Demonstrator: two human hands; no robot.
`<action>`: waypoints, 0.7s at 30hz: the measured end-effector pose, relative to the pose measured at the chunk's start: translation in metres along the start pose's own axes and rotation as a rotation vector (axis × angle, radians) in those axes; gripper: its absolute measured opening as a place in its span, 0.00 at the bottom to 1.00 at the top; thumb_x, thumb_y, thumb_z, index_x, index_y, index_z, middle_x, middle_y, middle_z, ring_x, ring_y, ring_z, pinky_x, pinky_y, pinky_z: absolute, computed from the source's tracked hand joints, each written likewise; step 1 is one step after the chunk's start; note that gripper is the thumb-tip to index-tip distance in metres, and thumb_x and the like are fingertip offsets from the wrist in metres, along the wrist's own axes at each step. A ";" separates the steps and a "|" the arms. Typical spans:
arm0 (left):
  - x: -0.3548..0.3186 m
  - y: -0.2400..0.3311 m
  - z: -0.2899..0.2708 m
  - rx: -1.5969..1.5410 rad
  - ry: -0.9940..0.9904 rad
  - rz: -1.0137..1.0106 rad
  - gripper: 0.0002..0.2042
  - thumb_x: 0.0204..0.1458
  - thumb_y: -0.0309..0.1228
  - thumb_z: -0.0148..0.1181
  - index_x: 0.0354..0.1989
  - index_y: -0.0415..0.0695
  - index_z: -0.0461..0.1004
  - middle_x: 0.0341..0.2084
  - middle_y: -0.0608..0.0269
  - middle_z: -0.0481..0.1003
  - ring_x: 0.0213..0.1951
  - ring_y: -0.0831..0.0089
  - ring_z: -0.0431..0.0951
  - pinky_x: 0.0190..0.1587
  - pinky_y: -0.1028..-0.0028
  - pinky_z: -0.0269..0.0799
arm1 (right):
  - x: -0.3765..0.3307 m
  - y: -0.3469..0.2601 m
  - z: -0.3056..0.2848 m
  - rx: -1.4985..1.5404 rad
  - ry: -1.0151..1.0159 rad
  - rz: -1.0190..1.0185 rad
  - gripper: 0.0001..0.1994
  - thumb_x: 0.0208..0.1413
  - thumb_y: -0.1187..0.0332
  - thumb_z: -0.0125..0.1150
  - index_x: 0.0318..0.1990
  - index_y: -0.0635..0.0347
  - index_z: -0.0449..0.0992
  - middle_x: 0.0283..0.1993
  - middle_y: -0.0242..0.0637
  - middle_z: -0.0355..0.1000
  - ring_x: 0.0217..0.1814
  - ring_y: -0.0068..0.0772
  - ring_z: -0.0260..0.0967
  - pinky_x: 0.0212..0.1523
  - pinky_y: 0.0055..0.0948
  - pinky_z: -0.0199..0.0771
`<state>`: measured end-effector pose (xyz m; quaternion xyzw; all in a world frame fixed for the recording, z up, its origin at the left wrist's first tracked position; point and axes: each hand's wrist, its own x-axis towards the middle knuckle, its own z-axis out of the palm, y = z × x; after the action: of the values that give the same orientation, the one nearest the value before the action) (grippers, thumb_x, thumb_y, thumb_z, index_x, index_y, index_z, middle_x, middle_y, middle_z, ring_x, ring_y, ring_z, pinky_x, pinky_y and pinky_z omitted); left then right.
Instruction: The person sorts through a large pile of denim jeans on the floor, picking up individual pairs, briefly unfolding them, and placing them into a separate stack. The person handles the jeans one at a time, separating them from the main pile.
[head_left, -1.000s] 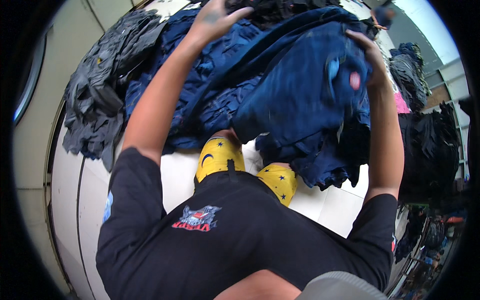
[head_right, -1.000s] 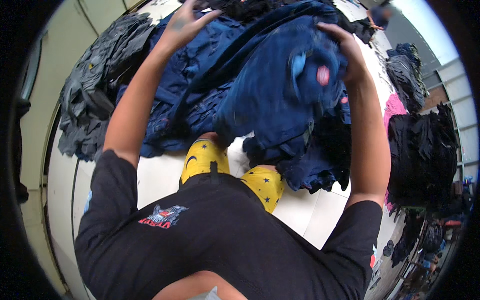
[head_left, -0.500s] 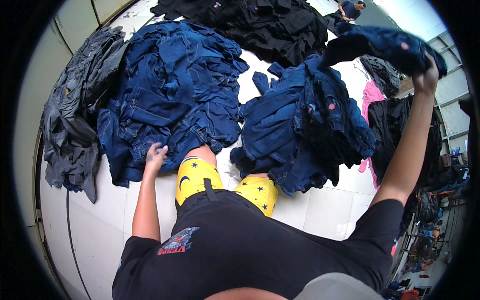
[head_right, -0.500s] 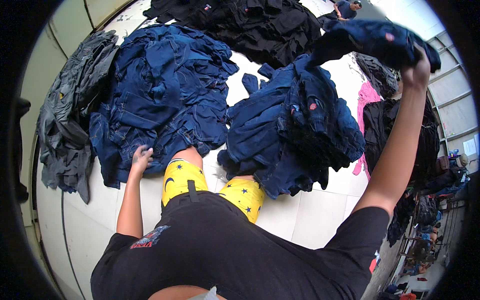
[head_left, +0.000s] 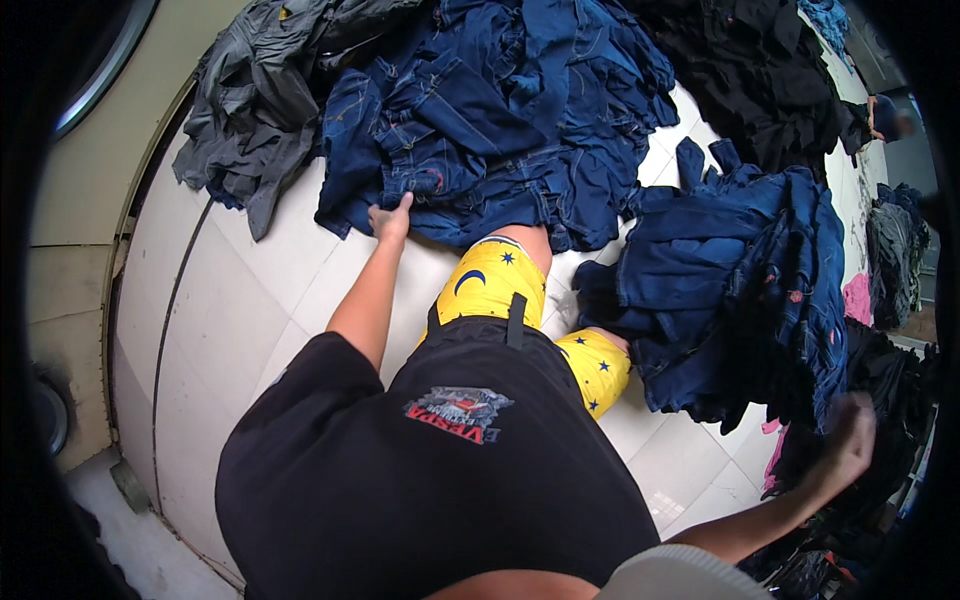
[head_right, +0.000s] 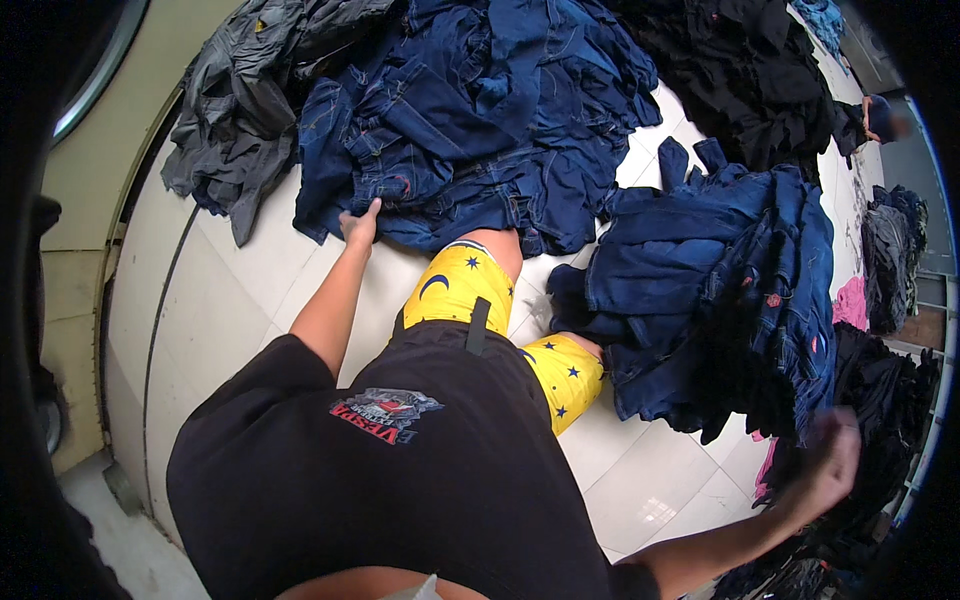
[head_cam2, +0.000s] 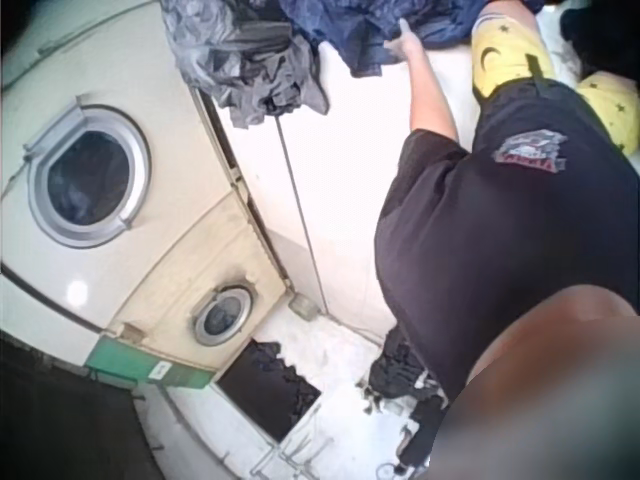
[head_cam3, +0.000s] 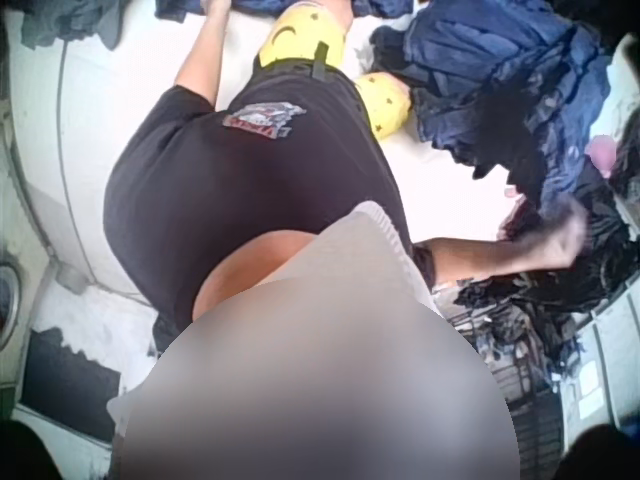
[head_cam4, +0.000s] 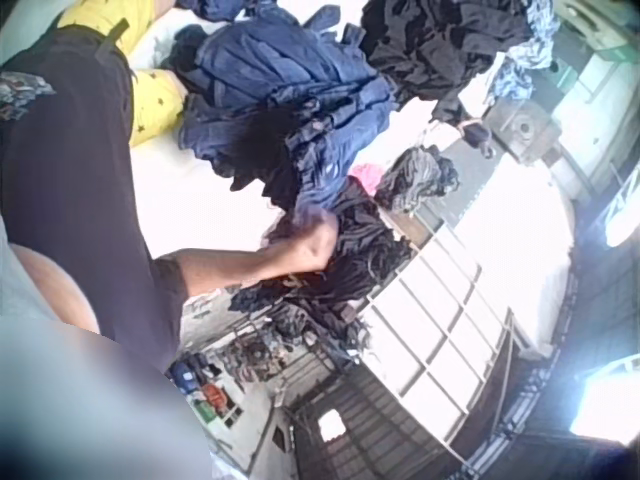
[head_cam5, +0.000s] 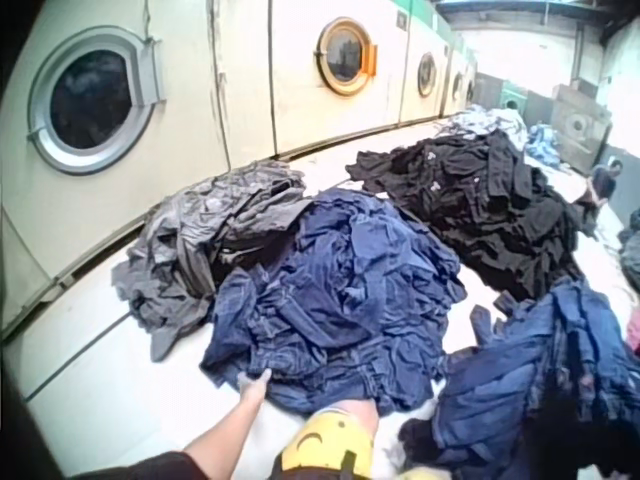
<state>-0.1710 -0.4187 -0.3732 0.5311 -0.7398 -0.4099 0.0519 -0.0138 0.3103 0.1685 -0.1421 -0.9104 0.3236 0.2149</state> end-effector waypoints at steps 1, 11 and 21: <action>0.001 0.010 0.002 0.039 0.054 -0.018 0.53 0.47 0.56 0.81 0.75 0.37 0.59 0.70 0.39 0.67 0.71 0.49 0.68 0.73 0.52 0.65 | 0.028 -0.003 -0.022 0.118 0.156 -0.045 0.22 0.80 0.58 0.49 0.65 0.67 0.78 0.61 0.49 0.79 0.64 0.36 0.77 0.61 0.33 0.80; -0.021 0.099 -0.013 -0.874 -0.329 -0.126 0.36 0.54 0.42 0.80 0.65 0.32 0.73 0.60 0.50 0.79 0.60 0.57 0.79 0.65 0.58 0.72 | 0.107 0.156 0.137 -0.610 -0.307 0.136 0.30 0.76 0.46 0.51 0.80 0.44 0.63 0.78 0.51 0.66 0.77 0.48 0.65 0.75 0.65 0.53; -0.251 0.218 -0.080 -0.446 -0.402 1.282 0.22 0.55 0.33 0.73 0.57 0.38 0.82 0.39 0.47 0.86 0.38 0.54 0.88 0.43 0.64 0.82 | -0.011 -0.077 0.242 0.833 -0.642 0.121 0.35 0.75 0.44 0.53 0.75 0.67 0.66 0.71 0.60 0.71 0.72 0.53 0.73 0.69 0.49 0.78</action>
<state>-0.1837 -0.2330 -0.0862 -0.1181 -0.8003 -0.5306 0.2531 -0.1305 0.1208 0.0464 0.0094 -0.7149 0.6970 -0.0554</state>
